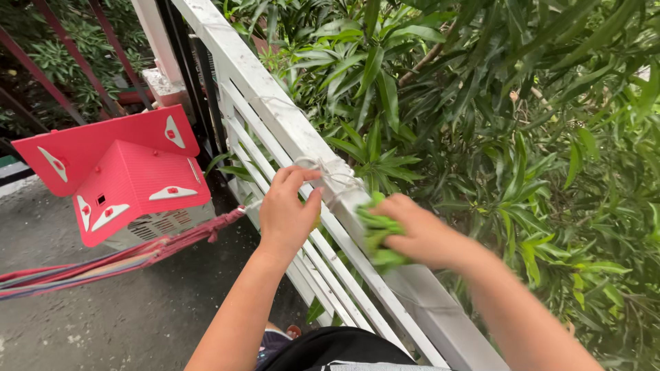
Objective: The person wipes a white balcony railing with a green cloth and removes small pieces of tape by hand.
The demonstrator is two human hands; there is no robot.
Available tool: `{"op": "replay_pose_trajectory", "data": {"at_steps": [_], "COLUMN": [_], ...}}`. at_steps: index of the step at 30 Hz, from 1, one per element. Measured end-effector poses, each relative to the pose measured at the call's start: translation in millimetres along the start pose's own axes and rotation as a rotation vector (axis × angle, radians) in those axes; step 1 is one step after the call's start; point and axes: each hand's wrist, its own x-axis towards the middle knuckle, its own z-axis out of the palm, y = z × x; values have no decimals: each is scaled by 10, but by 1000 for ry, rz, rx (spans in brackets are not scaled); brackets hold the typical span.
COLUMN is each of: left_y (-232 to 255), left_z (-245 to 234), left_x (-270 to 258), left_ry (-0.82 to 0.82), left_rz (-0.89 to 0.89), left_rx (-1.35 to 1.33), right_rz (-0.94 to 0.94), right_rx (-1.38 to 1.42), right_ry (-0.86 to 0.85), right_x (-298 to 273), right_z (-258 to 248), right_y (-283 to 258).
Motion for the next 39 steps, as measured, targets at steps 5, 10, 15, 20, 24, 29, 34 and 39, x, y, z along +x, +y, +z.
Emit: {"op": "replay_pose_trajectory", "data": {"at_steps": [5,10,15,20,24,29,34,39], "left_y": [-162,-226,-369,-413,-445,-479,-509,-519], "left_z": [-37,-71,-97,-144,-156,-165,-178,-248], "left_x": [240,406,629,722,812,908,936,935], "left_ry": [-10,-194,-194,-267,-269,-333,-355,-345], "left_rz": [117,10,86,71,108,80,74,132], "left_rx": [60,41,4,-11,-79,-80,-83,-55], "right_rz": [386,311,332,335,384,457,390,395], "right_rx": [398,468,403,814,814,324,592,441], "right_ry": [141,259,217,114,103,177,73,111], "right_x": [57,863,1753,1398,1133,1538,1288,1503], "right_z": [-473,-539,102,57,-37,35,-68,-40], "right_y": [117,178,245,291,239,284,257,264]}}
